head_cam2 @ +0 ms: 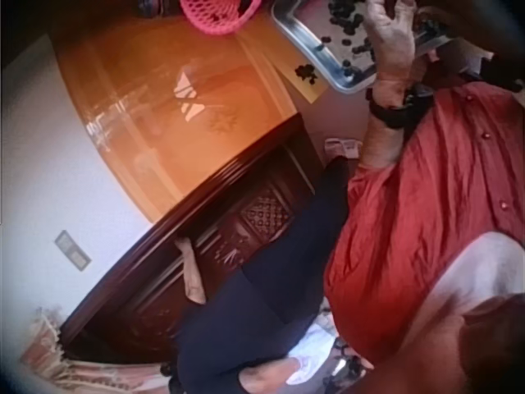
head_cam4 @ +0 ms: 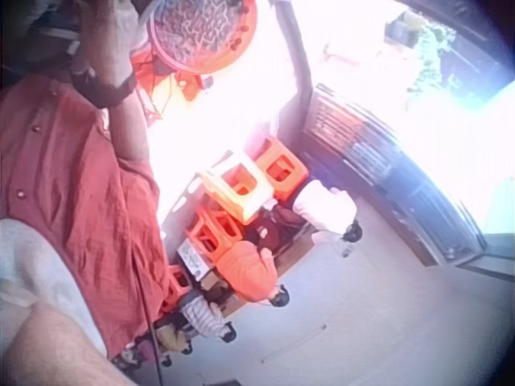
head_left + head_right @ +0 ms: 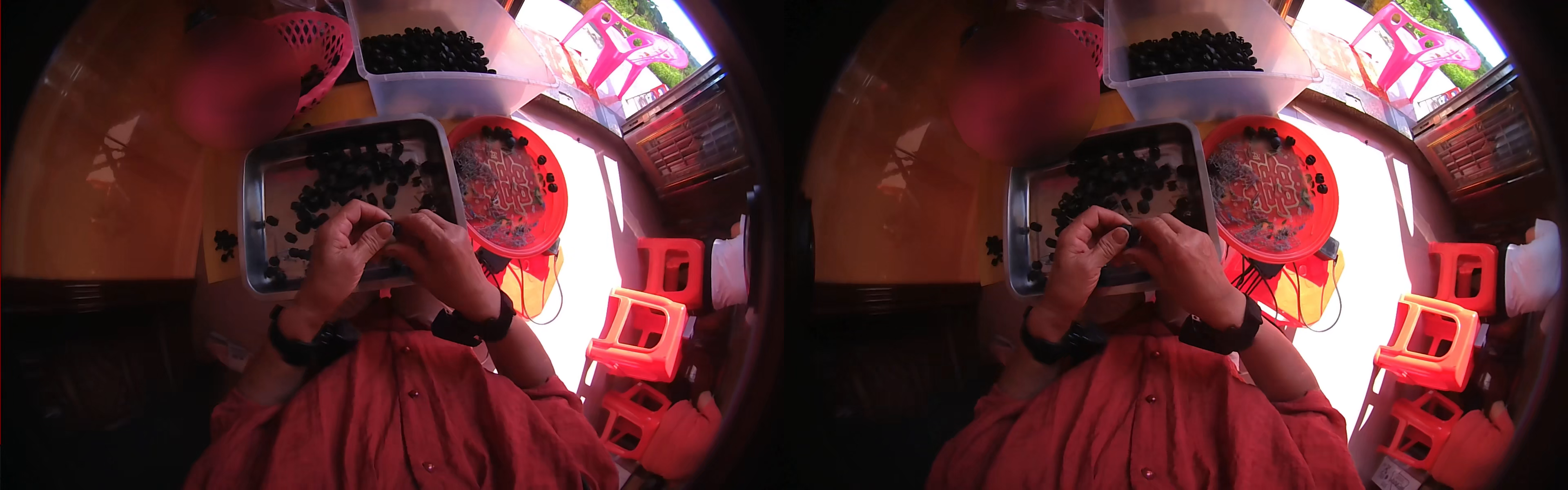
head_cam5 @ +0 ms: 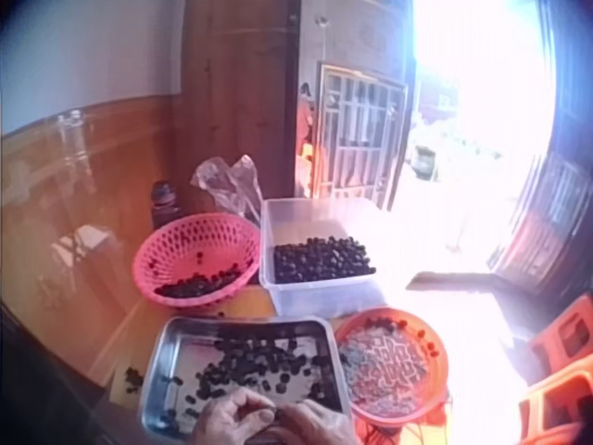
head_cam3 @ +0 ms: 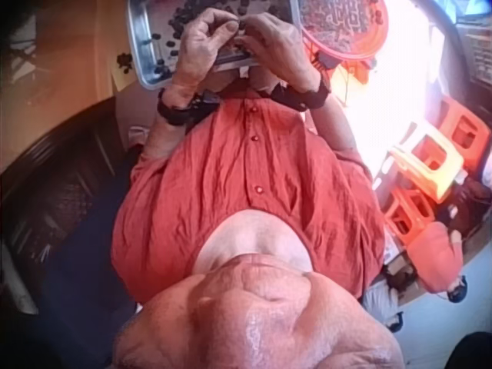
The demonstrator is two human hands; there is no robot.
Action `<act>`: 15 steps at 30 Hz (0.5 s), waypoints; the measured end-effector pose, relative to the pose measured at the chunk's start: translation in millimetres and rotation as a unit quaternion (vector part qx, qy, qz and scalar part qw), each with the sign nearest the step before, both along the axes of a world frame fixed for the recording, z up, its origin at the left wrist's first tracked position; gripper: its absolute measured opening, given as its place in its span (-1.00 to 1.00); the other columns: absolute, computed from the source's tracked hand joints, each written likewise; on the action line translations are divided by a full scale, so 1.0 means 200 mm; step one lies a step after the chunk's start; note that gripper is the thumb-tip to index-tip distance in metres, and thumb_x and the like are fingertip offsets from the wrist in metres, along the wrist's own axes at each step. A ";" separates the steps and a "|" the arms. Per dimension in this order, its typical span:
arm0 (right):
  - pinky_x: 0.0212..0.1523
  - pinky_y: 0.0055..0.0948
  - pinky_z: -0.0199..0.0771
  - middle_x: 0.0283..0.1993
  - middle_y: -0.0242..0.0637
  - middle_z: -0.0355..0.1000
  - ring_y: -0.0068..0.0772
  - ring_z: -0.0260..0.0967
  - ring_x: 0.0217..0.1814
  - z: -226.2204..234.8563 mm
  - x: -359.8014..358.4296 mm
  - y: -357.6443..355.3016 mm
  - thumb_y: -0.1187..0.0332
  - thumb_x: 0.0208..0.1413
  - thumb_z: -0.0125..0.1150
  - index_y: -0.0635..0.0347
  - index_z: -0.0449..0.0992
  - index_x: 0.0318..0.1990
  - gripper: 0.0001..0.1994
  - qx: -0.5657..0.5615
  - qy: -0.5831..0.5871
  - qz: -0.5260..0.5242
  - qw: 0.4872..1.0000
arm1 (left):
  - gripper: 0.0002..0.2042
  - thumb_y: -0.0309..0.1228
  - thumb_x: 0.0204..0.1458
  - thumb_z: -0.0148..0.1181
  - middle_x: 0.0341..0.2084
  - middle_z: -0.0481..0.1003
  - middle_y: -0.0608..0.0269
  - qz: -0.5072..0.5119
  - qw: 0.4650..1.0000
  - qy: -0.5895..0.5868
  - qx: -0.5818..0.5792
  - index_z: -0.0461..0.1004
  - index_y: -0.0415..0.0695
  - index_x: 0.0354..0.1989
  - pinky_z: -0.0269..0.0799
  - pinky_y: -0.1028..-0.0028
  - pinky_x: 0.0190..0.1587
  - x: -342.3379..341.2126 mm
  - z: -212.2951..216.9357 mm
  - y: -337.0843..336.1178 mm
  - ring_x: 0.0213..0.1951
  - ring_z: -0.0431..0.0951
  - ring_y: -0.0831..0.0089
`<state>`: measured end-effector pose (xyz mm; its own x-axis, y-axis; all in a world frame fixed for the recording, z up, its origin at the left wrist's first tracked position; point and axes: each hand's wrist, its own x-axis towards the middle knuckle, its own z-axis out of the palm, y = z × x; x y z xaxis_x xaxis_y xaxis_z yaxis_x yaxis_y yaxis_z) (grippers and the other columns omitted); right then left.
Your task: Manually peeling and opening small black olives over a metal tray.
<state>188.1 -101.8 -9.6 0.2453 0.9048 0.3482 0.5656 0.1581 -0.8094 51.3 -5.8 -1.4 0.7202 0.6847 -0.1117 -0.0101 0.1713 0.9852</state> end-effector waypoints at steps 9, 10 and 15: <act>-0.48 -0.33 0.29 -0.50 -0.36 0.27 -0.31 0.36 -0.41 0.01 0.05 -0.02 0.30 -0.11 0.17 0.15 0.32 -0.43 -0.82 -0.017 -0.351 -0.010 0.936 | -0.84 -0.35 0.14 0.05 -0.55 0.36 0.46 -0.109 0.981 0.105 0.123 0.38 -0.20 -0.33 0.23 0.69 -0.43 0.01 0.01 0.01 -0.49 0.28 0.76; -0.49 -0.34 0.28 -0.52 -0.36 0.28 -0.33 0.36 -0.43 0.00 0.06 -0.02 0.29 -0.10 0.17 0.15 0.32 -0.44 -0.82 -0.015 -0.353 0.007 0.935 | -0.79 -0.30 0.15 0.04 -0.60 0.34 0.47 -0.140 0.975 0.116 0.128 0.38 -0.20 -0.37 0.21 0.69 -0.46 0.01 0.01 0.01 -0.52 0.26 0.76; -0.51 -0.35 0.25 -0.60 -0.36 0.28 -0.34 0.34 -0.54 -0.02 0.07 -0.02 0.25 -0.08 0.19 0.13 0.31 -0.51 -0.79 0.014 -0.321 0.050 0.946 | -0.72 -0.22 0.12 0.04 -0.70 0.26 0.47 -0.172 0.979 0.107 0.022 0.37 -0.18 -0.50 0.13 0.64 -0.54 -0.01 0.03 0.03 -0.59 0.20 0.74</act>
<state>202.1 -106.3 -13.4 -0.1101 0.9004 0.4209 0.9200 0.2526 -0.2997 50.2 -0.7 5.1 0.8720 0.4135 -0.2620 0.2489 0.0864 0.9647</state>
